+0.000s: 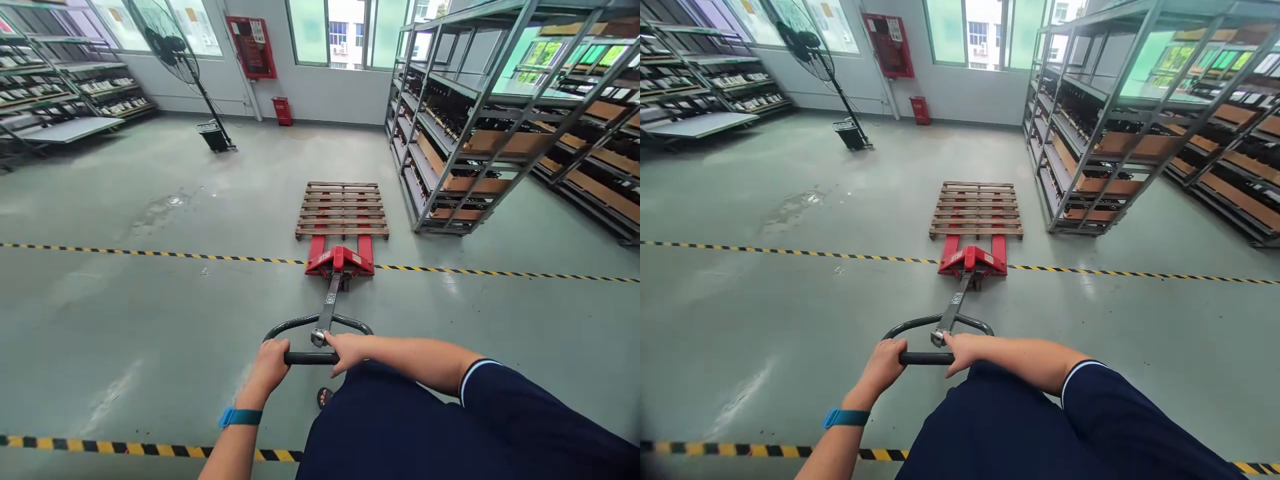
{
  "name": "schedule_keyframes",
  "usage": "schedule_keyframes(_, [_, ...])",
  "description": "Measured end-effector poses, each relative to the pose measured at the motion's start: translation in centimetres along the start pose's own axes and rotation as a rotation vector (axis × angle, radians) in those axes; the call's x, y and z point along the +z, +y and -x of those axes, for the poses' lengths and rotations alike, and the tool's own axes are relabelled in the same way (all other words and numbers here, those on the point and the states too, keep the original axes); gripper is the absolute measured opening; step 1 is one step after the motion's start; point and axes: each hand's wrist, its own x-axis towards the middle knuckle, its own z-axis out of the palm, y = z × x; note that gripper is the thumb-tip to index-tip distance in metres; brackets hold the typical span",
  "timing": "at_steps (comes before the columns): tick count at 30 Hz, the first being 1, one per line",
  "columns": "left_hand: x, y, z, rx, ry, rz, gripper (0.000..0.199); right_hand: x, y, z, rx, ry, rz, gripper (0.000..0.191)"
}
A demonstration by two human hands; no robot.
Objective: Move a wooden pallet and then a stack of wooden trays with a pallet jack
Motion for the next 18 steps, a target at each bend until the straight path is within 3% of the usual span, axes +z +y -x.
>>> schedule_keyframes(4, [0.6, 1.6, 4.0, -0.201, 0.196, 0.005, 0.026, 1.1, -0.2, 1.3, -0.118, -0.053, -0.039, 0.141])
schedule_keyframes(7, [1.9, 6.1, 6.8, -0.462, 0.379, 0.110, 0.039, 3.0, 0.2, 2.9, -0.167, 0.002, -0.138, 0.132])
schedule_keyframes(9, [3.3, 11.0, 8.3, -0.666, 0.474, 0.236, 0.051, 4.6, 1.0, 4.4, -0.201, 0.047, -0.165, 0.123])
schedule_keyframes(13, [7.0, 23.2, 10.2, -1.020, 0.665, 0.593, 0.088, 6.8, 3.9, 6.7, -0.261, 0.050, -0.120, 0.114])
schedule_keyframes(16, [10.9, 32.0, 12.0, -1.091, 0.593, 0.953, 0.091, 7.3, 5.0, 7.2, -0.319, 0.075, -0.066, 0.105])
schedule_keyframes(18, [13.7, 37.1, 13.9, -1.184, 0.491, 1.238, 0.072, 7.6, 4.9, 7.4, -0.345, 0.097, -0.029, 0.103])
